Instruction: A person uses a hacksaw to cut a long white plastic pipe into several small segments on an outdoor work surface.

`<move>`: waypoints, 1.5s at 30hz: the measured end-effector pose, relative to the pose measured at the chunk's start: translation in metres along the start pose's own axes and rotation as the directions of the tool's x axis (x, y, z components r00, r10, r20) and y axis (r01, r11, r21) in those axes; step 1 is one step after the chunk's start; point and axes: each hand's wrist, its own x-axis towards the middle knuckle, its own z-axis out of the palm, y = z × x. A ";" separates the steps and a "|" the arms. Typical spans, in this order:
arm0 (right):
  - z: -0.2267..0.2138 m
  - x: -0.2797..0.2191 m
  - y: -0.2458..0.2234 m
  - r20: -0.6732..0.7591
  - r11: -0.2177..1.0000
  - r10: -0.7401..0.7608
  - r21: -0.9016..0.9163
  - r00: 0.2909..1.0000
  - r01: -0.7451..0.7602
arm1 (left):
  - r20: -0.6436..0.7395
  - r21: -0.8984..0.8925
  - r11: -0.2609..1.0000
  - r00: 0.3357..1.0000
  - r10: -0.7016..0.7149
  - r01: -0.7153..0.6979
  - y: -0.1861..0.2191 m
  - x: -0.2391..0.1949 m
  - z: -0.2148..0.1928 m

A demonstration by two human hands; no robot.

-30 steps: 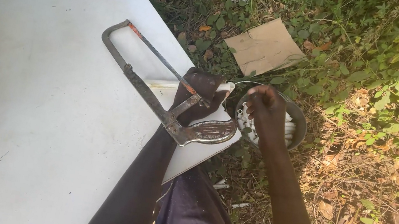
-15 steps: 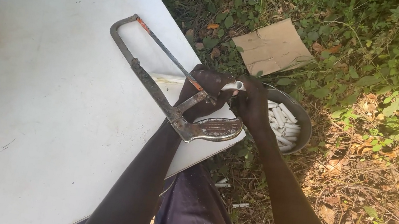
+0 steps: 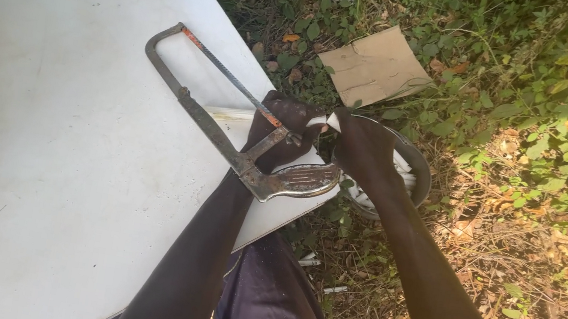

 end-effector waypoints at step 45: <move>-0.077 -0.116 -0.090 -0.468 0.832 -0.331 0.265 0.819 0.487 | 0.376 -0.418 0.907 0.920 0.112 0.060 -0.004 0.040 -0.096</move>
